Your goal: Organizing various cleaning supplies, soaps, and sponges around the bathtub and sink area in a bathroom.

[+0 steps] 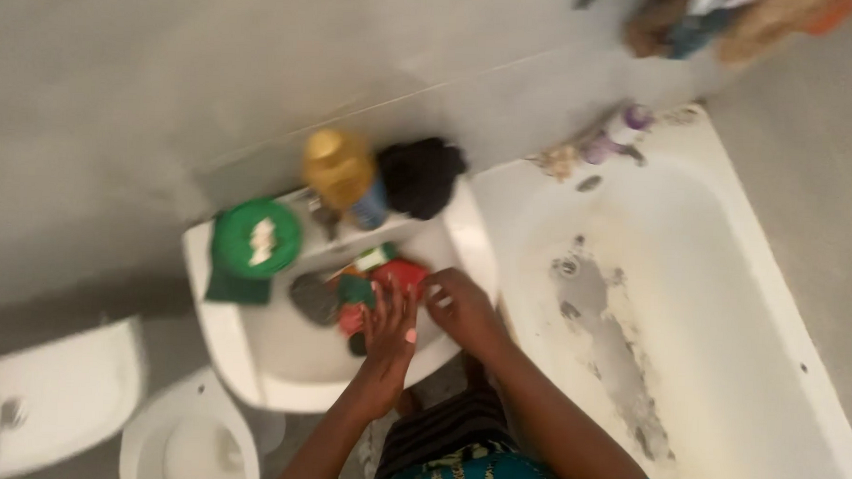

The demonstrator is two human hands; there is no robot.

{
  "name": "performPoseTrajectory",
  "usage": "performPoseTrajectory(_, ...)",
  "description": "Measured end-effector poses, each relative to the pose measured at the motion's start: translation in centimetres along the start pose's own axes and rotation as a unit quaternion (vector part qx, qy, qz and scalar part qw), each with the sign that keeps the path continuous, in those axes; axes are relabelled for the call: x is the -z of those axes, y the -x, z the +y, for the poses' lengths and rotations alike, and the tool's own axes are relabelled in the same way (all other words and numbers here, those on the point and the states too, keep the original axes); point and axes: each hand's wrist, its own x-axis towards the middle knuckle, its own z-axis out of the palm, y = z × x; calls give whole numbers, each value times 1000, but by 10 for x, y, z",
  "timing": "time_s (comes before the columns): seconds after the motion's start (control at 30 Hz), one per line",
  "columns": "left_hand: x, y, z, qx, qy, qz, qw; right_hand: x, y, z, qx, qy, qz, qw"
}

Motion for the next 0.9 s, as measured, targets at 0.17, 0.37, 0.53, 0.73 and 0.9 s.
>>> performPoseTrajectory(0.17,-33,-88,49,-60,4,-59,996,95,-13,58,-11,-33,152,988)
performPoseTrajectory(0.37,-95,-209,83,-101,-4,-102,990,204,-49,167,-42,-60,283,956)
performPoseTrajectory(0.53,-130,-290,103,-96,-10,-110,989,269,-94,216,-48,11,334,941)
performPoseTrajectory(0.73,-155,-335,105,-45,30,-103,993,297,-148,266,-35,53,378,924)
performPoseTrajectory(0.9,-172,-354,85,-12,68,-99,993,280,-183,336,-300,83,191,931)
